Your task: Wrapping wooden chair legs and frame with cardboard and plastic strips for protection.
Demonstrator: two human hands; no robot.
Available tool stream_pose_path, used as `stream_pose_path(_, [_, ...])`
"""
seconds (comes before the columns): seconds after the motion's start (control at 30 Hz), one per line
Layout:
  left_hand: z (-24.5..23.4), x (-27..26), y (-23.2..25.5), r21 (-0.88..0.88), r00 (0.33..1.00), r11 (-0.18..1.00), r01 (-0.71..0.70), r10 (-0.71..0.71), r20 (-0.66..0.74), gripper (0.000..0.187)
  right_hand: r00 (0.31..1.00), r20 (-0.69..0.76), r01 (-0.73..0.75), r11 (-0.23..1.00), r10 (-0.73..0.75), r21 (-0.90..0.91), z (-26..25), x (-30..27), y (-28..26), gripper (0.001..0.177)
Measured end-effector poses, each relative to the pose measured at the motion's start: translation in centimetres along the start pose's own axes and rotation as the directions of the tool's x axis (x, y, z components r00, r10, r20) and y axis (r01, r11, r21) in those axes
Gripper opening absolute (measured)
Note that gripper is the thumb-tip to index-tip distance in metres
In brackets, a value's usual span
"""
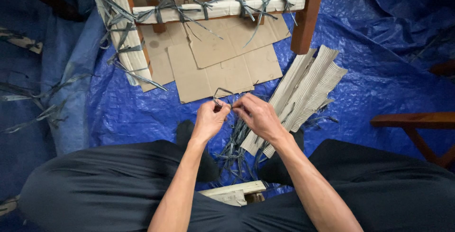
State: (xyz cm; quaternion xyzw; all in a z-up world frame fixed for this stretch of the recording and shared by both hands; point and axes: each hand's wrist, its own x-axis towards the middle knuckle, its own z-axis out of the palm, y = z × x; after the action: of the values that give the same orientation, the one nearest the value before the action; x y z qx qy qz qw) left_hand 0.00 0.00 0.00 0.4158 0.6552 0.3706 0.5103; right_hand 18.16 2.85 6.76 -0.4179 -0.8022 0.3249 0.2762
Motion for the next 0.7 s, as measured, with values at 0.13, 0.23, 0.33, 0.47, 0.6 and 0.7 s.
stream_pose_path(0.13, [0.6, 0.8, -1.6, -0.122, 0.999, 0.992, -0.016, 0.02, 0.029, 0.02, 1.0, -0.014, -0.018, 0.999, 0.018, 0.045, 2.0, -0.5, 1.9, 0.011])
stream_pose_path(0.23, [1.1, 0.9, -1.5, -0.164, 0.998, 0.986, -0.035, 0.042, 0.036, 0.019, 0.931, 0.046, -0.344, 0.824, 0.363, 0.451, 4.5, -1.2, 4.0, 0.008])
stream_pose_path(0.33, [1.4, 0.9, -2.0, -0.177, 0.999, 0.984, -0.021, 0.028, 0.034, 0.021, 0.855, 0.13, -0.426, 0.539, 0.501, 0.726, 6.6, -1.7, 5.8, 0.01])
stream_pose_path(0.47, [1.5, 0.7, -1.8, -0.131, 1.0, 0.991, -0.008, 0.009, 0.009, 0.022, 0.907, -0.013, -0.297, 0.661, 0.421, 0.689, 6.5, -1.7, 5.0, 0.008])
stream_pose_path(0.6, [1.5, 0.7, -1.9, -0.142, 0.999, 0.99, -0.027, 0.023, -0.029, 0.022, 0.898, -0.053, -0.34, 0.766, 0.437, 0.546, 4.7, -0.9, 2.6, 0.011])
stream_pose_path(0.7, [1.5, 0.9, -2.4, -0.163, 0.999, 0.986, -0.022, 0.017, -0.031, 0.023, 0.905, -0.051, -0.342, 0.795, 0.422, 0.501, 3.4, -0.4, 1.2, 0.02])
